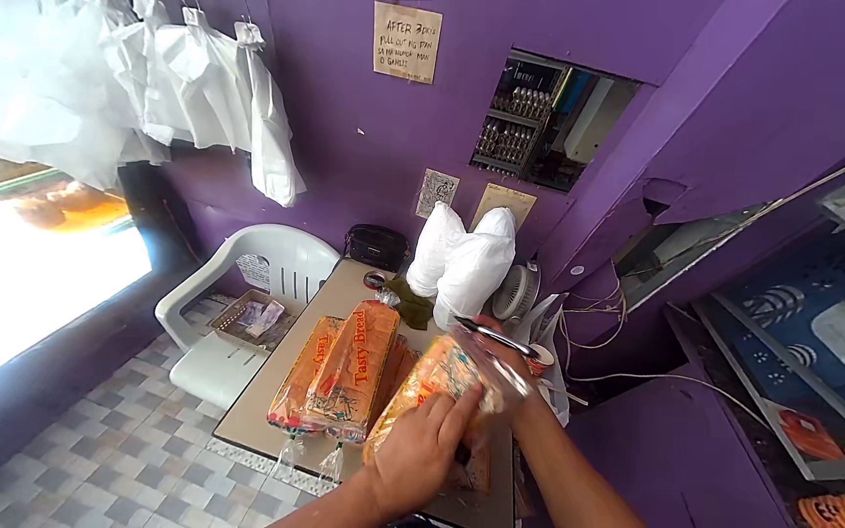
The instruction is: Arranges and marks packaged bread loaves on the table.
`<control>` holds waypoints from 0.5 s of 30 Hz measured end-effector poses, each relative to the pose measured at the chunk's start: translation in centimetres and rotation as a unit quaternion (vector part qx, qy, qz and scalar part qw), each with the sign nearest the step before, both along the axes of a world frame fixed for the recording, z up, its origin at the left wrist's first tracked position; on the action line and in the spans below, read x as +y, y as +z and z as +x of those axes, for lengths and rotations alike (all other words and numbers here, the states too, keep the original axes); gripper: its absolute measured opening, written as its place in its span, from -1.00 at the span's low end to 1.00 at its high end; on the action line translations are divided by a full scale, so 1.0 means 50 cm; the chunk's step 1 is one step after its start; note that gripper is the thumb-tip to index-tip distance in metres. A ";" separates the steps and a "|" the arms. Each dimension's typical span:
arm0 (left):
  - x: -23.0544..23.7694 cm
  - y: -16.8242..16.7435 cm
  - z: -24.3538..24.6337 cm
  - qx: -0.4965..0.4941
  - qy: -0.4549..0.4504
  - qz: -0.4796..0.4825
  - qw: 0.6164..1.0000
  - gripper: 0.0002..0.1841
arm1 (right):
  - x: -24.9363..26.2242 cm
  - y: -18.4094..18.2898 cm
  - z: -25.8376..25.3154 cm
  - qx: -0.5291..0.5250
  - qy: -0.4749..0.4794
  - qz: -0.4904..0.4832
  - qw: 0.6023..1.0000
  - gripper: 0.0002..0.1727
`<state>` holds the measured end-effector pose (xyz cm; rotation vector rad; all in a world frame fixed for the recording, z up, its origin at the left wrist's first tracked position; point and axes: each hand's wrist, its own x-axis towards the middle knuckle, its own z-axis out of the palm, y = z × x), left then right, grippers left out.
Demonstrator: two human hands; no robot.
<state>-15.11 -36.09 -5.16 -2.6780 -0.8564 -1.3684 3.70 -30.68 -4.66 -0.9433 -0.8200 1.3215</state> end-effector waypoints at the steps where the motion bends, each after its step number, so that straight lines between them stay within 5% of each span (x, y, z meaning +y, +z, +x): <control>1: 0.006 0.002 0.008 0.044 0.032 -0.070 0.996 -0.47 | 0.044 -0.026 0.004 -0.032 0.001 -0.021 0.999 -0.69; 2: 0.015 0.006 0.016 0.113 0.057 -0.182 0.975 -0.41 | 0.080 -0.055 0.012 -0.084 -0.033 -0.049 0.995 -0.68; 4: 0.052 0.010 0.036 0.269 0.076 -0.412 0.867 -0.27 | 0.104 -0.093 0.027 -0.110 -0.126 -0.124 0.978 -0.60; 6: 0.075 -0.026 0.041 0.303 0.074 -0.489 0.815 -0.27 | 0.086 -0.116 0.033 -0.100 -0.157 -0.152 0.971 -0.59; 12: 0.065 -0.052 0.021 0.287 0.011 -0.505 0.814 -0.34 | -0.013 -0.180 0.021 -0.111 -0.192 -0.088 0.971 -0.61; 15: 0.057 -0.039 -0.043 0.155 0.005 -0.453 0.878 -0.49 | -0.041 -0.178 0.019 -0.134 -0.194 -0.041 0.971 -0.59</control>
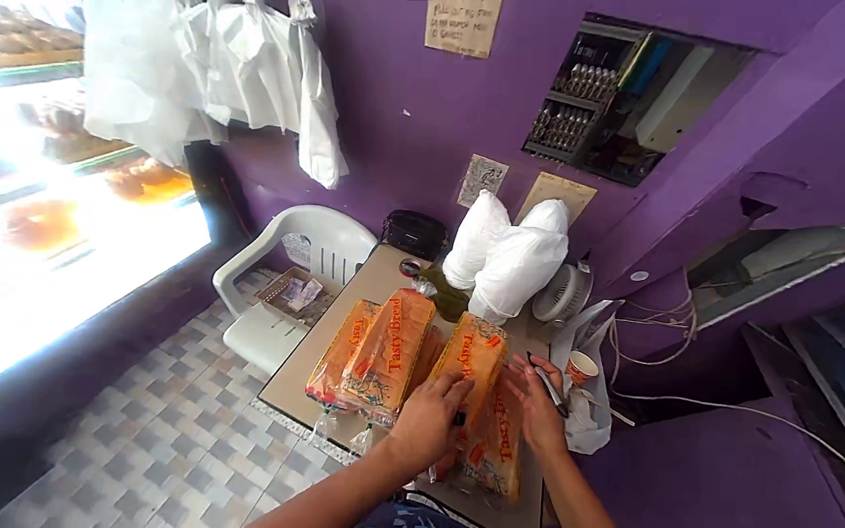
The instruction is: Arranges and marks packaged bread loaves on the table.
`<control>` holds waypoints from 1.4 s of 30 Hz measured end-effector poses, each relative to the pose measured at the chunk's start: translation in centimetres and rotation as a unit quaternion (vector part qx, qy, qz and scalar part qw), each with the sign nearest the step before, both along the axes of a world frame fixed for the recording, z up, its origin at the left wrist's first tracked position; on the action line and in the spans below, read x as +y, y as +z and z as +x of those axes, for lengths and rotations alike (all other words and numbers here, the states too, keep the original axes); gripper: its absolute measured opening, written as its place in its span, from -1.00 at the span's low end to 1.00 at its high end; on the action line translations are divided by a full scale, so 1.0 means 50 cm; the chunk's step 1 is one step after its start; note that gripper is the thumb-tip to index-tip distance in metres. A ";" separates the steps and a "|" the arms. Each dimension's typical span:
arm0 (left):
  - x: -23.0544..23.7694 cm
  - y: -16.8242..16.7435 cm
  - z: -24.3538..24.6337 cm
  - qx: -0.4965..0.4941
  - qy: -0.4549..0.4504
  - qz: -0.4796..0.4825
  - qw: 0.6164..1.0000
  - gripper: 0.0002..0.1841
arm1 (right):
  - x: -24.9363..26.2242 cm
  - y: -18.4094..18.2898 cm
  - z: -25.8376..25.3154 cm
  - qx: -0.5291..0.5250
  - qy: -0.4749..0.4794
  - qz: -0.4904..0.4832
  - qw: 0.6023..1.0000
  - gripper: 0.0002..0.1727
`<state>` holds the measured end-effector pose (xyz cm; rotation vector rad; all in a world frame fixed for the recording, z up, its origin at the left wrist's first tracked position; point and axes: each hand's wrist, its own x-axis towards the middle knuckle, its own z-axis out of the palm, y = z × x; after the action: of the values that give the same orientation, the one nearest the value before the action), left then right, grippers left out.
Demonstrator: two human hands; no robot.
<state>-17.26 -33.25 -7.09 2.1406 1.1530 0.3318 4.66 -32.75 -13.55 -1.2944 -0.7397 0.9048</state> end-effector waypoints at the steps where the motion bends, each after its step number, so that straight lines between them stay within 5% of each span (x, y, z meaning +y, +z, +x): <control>1: -0.001 -0.007 -0.033 -0.058 0.039 0.061 0.996 -0.54 | -0.010 0.007 0.000 -0.012 -0.002 0.007 1.000 -0.59; 4: 0.029 -0.045 -0.161 -0.148 0.207 0.159 0.954 -0.59 | -0.042 0.012 0.014 -0.041 -0.006 0.031 0.999 -0.61; 8: 0.132 -0.097 -0.319 -0.048 0.394 -0.029 0.917 -0.62 | -0.074 0.007 0.020 -0.039 -0.026 0.041 0.998 -0.69; 14: 0.286 -0.186 -0.312 0.006 0.366 -0.207 0.907 -0.54 | -0.094 0.036 -0.024 -0.031 -0.056 0.025 0.998 -0.74; 24: 0.268 -0.194 -0.296 0.006 0.468 -0.134 0.873 -0.70 | -0.135 0.065 -0.016 -0.031 -0.127 0.038 0.991 -0.78; 31: 0.231 -0.094 -0.365 -0.012 0.485 0.065 0.872 -0.76 | -0.129 0.094 -0.017 -0.061 -0.131 0.107 0.984 -0.81; 38: 0.232 0.069 -0.424 -0.064 0.236 0.395 0.885 -0.77 | -0.093 0.140 -0.057 -0.199 0.030 0.239 0.950 -0.67; 42: 0.215 0.213 -0.357 -0.154 0.121 0.343 0.919 -0.84 | -0.065 0.224 -0.082 -0.208 0.103 0.325 0.917 -0.62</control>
<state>-35.13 -22.50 3.58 2.3826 1.2252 1.3044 0.55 -36.02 -2.36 -0.8148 -1.3971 0.4665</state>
